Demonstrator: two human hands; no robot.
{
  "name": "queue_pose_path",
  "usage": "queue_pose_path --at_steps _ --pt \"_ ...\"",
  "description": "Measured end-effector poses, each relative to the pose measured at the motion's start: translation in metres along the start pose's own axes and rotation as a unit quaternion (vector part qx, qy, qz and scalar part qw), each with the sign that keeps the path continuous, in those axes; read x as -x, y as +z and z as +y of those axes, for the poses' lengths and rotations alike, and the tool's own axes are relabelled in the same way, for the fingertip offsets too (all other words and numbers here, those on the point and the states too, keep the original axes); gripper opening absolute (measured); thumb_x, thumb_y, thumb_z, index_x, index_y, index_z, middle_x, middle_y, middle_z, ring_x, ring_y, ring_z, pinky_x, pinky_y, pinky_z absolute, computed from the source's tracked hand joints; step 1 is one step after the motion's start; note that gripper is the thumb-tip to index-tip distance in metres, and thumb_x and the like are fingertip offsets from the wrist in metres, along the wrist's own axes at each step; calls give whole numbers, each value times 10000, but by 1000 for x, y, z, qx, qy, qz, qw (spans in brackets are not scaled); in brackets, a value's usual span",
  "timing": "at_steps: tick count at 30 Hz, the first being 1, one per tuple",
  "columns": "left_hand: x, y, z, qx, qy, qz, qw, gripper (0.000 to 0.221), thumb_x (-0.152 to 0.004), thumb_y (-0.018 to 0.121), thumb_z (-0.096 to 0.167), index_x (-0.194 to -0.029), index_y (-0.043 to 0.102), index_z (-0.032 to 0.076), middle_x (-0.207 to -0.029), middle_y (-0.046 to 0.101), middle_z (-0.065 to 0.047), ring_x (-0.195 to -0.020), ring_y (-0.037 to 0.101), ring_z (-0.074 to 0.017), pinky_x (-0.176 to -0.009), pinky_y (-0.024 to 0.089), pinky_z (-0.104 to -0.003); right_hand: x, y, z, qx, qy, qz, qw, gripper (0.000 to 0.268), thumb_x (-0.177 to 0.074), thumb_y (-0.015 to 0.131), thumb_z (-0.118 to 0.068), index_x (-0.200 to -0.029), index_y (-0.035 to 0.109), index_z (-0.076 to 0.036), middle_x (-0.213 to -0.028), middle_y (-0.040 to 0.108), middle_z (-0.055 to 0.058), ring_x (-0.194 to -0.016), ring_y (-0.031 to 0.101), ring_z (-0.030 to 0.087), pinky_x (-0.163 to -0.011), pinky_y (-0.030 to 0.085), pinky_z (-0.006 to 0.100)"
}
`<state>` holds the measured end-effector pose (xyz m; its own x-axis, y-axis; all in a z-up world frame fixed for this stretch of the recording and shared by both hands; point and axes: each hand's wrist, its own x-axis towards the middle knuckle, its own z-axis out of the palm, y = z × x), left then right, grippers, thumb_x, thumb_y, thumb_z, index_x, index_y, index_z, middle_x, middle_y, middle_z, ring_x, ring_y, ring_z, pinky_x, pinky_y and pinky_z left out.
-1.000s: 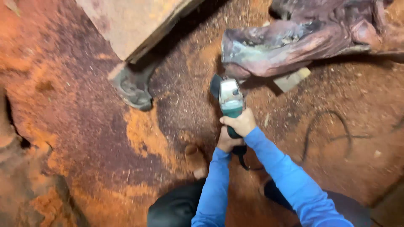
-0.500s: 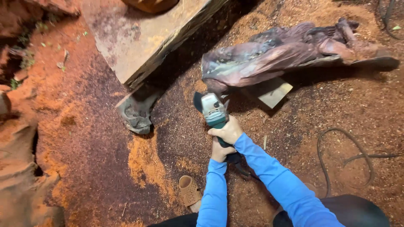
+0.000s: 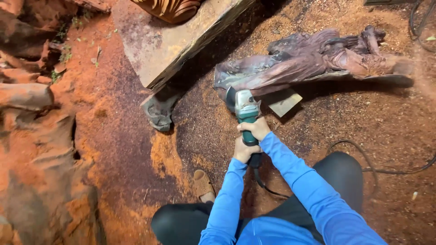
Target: Using an angle grinder to sand and shape a large wooden sculpture on the floor
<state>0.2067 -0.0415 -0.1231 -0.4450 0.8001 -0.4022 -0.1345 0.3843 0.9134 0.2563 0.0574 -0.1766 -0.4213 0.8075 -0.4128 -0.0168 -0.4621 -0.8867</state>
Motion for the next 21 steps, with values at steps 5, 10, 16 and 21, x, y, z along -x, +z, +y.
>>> queue_pose_path --at_steps 5,10,16,21 --pt "1 15 10 -36 -8 2 999 401 -404 867 33 -749 674 102 -637 638 -32 -634 608 -138 -586 482 -298 24 -11 -49 -19 27 -6 999 456 -548 986 -192 -877 738 4 -838 721 155 -847 705 236 -764 529 406" --pt "0 16 -13 -28 2 29 999 400 -444 865 39 -791 677 100 -678 653 -43 -690 623 -163 -648 496 -302 24 -18 -60 -4 26 -65 998 343 -541 966 -219 -753 758 -48 -700 741 101 -728 729 195 -734 554 309" --pt "-1 27 -26 -26 13 20 999 404 -458 887 48 -806 684 73 -700 677 -68 -710 630 -183 -671 517 -343 14 -36 -22 3 6 -60 998 404 -544 990 -160 -765 693 0 -751 701 139 -776 680 234 -769 541 382" --pt "-9 47 -10 -56 -3 -15 998 491 -435 900 90 -882 699 57 -778 703 -102 -787 662 -203 -730 536 -357 8 -59 -28 -53 1 -6 999 483 -589 1016 -144 -934 723 26 -917 710 148 -926 665 218 -846 553 424"
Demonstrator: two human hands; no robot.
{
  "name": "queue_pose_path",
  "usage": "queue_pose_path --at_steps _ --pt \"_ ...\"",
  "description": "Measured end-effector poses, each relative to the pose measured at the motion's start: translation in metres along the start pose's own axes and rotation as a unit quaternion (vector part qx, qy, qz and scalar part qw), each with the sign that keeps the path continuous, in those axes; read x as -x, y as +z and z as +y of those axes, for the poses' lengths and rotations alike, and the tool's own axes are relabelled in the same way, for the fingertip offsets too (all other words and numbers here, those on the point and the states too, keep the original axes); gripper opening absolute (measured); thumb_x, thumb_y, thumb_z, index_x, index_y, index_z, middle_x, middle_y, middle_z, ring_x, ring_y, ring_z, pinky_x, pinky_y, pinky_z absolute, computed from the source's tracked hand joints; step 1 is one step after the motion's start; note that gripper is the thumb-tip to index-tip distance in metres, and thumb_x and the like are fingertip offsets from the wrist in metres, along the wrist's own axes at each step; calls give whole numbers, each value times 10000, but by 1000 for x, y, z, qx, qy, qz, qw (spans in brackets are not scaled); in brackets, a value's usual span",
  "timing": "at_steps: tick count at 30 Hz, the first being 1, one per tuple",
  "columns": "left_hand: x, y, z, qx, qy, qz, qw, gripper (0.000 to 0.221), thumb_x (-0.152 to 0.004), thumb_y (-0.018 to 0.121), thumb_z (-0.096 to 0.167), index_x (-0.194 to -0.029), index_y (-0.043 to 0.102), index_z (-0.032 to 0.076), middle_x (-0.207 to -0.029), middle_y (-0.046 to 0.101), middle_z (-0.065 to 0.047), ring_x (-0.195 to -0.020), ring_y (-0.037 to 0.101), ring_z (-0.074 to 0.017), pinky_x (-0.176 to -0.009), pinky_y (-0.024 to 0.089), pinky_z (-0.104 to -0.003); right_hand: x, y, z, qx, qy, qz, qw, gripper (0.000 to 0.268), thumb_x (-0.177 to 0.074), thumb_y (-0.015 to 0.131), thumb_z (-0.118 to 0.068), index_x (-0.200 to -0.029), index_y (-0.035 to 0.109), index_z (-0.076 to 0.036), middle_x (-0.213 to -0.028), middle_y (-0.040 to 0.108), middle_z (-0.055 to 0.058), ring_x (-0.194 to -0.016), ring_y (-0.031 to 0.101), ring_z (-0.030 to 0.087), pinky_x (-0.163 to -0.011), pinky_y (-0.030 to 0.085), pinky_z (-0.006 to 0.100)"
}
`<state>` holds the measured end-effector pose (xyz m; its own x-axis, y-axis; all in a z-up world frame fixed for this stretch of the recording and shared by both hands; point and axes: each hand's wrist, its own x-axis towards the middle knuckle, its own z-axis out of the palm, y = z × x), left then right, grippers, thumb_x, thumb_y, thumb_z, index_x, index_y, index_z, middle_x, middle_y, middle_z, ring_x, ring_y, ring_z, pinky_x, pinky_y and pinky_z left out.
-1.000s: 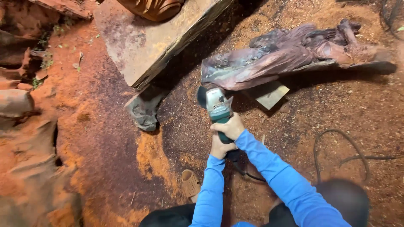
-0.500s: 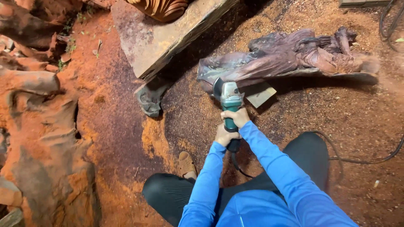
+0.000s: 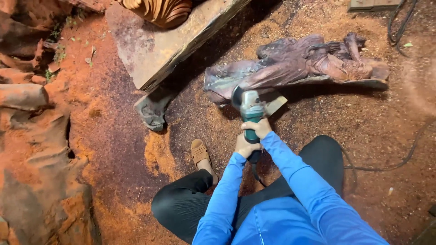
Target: Using an angle grinder to sand and shape a large wooden sculpture on the floor
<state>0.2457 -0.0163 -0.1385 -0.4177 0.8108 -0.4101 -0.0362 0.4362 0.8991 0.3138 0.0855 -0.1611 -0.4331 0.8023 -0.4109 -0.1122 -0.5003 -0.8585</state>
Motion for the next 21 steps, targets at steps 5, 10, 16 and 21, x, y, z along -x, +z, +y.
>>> queue_pose_path --at_steps 5,10,16,21 --pt "-7 3 -1 -34 -23 -25 999 515 -449 903 113 -923 710 57 -811 725 -110 -810 706 -230 -735 552 -369 9 -1 0 -63 -45 19 997 395 -602 966 -54 -906 723 19 -874 716 162 -883 693 209 -800 569 409" --pt "-4 -8 -22 -10 -9 9 1000 525 -456 914 86 -929 695 30 -824 718 -130 -825 687 -222 -741 551 -372 11 14 15 -76 -31 -28 996 393 -607 933 -16 -939 729 40 -906 719 188 -909 680 209 -801 566 429" --pt "-2 -25 -61 23 44 71 996 523 -481 911 72 -948 677 40 -842 712 -111 -819 647 -195 -711 534 -403 -12 29 55 -42 -34 -91 994 469 -568 962 -13 -972 731 49 -925 704 179 -930 642 218 -816 545 464" --pt "-5 -17 -49 39 38 41 998 494 -443 898 50 -890 690 74 -774 689 -52 -761 621 -167 -670 517 -361 -12 21 32 -16 -51 -56 997 479 -522 994 -39 -905 715 27 -851 700 160 -883 657 210 -780 538 436"
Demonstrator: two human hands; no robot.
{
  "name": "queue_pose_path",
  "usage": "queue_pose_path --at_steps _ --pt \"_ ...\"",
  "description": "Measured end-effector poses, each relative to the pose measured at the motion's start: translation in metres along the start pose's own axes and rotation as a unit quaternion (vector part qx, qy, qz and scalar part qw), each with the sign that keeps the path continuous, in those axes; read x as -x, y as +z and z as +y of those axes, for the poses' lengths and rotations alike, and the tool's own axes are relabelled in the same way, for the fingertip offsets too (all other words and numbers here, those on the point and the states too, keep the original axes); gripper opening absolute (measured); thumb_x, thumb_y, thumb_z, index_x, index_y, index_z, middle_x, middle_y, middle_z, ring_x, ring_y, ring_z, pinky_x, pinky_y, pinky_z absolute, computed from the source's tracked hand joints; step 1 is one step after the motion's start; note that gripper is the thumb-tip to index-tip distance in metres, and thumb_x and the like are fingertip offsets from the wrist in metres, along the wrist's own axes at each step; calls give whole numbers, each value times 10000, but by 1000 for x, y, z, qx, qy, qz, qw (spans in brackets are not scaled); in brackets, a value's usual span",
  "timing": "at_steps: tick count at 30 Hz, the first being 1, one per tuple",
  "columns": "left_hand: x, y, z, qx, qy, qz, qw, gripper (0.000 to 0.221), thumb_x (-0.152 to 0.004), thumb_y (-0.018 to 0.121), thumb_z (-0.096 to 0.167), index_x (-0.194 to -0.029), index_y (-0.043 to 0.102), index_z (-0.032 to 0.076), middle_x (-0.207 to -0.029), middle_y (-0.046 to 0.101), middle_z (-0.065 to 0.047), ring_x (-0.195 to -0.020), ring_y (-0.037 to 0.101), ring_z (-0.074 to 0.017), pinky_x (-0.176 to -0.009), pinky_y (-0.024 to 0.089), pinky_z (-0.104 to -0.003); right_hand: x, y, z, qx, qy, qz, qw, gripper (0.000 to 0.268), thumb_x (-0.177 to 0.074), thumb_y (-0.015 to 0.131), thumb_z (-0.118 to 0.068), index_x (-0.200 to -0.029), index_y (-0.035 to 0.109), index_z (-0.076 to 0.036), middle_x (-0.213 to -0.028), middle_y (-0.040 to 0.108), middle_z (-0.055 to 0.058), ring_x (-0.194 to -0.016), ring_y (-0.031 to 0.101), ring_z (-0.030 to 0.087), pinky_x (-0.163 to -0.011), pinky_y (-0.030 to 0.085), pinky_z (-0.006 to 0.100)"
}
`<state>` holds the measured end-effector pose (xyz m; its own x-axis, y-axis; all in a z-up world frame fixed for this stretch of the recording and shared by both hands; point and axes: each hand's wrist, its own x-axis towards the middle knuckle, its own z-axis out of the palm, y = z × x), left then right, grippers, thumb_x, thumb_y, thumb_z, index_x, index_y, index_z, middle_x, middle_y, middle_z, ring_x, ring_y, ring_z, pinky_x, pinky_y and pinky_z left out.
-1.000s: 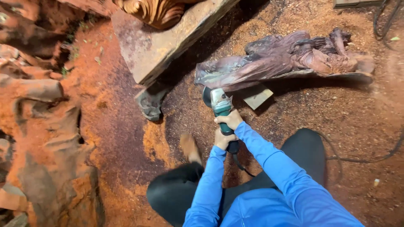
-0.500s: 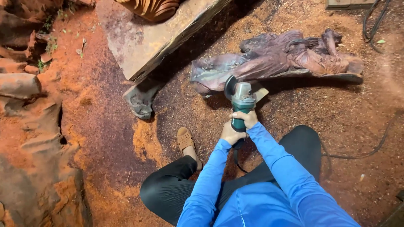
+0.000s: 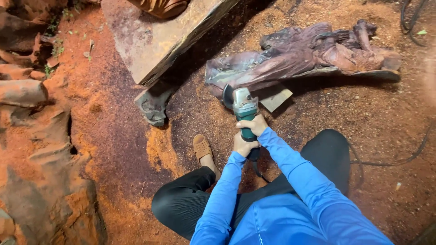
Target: Using an angle grinder to sand and shape a large wooden sculpture on the floor
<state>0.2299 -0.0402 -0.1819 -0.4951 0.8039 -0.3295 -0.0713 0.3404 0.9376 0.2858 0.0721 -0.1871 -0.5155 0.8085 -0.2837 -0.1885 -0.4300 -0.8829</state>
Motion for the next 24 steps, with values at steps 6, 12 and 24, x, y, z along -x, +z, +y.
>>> queue_pose_path --at_steps 6,12,24 --pt "-7 37 31 -11 -37 -67 997 446 -440 876 45 -839 680 75 -720 671 -64 -717 626 -177 -644 513 -356 19 -26 -61 -8 29 101 994 422 -576 979 -119 -870 703 6 -779 681 121 -766 658 184 -767 538 379" --pt "-11 47 50 -57 -62 -89 993 429 -439 867 46 -826 683 55 -709 677 -92 -701 649 -193 -638 518 -358 17 -36 -46 -61 6 124 990 459 -547 936 -44 -939 702 -2 -839 692 144 -837 685 219 -820 540 383" --pt "-4 18 33 -100 -22 1 995 617 -472 903 189 -1005 657 -1 -874 713 -201 -890 700 -289 -763 545 -414 -9 -13 0 -76 -133 -69 986 532 -553 957 4 -1025 709 2 -1027 706 138 -1041 605 212 -998 495 470"
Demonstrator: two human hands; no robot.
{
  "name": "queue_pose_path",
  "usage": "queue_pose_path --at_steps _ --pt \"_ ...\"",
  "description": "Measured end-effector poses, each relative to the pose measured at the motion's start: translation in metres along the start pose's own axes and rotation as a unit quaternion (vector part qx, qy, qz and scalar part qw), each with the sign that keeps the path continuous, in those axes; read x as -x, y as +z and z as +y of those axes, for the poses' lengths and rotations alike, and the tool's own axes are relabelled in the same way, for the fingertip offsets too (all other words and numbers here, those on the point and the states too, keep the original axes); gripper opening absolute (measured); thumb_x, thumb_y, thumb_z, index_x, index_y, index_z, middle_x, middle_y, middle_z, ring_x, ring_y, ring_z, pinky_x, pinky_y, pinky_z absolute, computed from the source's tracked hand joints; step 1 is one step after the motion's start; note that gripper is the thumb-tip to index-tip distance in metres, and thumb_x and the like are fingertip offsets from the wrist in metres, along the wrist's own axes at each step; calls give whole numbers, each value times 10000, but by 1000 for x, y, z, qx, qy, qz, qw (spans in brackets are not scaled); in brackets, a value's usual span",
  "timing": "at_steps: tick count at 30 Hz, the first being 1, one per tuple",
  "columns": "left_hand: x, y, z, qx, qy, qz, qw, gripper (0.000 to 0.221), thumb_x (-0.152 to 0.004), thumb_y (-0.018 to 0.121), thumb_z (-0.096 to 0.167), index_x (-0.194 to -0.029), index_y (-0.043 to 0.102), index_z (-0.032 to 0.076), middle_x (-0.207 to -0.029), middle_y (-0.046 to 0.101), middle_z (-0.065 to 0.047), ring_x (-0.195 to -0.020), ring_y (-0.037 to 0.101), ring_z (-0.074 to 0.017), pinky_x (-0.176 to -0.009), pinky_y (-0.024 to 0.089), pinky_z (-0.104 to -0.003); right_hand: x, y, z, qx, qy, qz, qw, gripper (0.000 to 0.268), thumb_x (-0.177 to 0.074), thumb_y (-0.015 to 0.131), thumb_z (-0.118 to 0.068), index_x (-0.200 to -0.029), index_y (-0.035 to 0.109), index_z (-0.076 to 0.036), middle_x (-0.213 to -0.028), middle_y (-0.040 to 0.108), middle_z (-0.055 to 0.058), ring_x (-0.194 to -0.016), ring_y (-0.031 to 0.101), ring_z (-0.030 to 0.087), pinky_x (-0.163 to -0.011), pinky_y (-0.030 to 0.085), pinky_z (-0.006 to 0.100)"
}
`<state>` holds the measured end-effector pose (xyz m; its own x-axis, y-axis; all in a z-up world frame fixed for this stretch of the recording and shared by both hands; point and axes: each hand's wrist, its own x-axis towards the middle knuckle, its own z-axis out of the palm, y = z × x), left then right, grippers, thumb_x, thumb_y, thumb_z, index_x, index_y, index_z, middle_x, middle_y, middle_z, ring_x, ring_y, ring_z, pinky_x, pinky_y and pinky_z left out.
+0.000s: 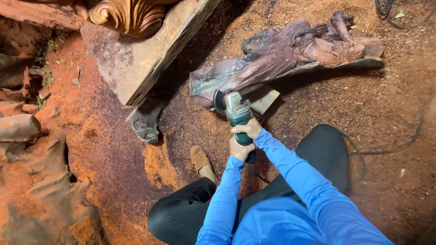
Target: Using an angle grinder to sand and shape a large wooden sculpture on the floor
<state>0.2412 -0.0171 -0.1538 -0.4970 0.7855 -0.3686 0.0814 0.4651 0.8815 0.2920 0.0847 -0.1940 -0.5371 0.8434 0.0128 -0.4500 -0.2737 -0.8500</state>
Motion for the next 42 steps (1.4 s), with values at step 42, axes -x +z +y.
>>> queue_pose_path --at_steps 42 --pt "9 51 58 -129 -146 -13 981 725 -425 903 253 -1106 684 137 -996 751 -100 -1041 717 -261 -843 595 -362 33 -20 -37 -62 -90 127 986 470 -611 747 204 -1076 725 133 -809 750 184 -741 745 156 -909 564 263"
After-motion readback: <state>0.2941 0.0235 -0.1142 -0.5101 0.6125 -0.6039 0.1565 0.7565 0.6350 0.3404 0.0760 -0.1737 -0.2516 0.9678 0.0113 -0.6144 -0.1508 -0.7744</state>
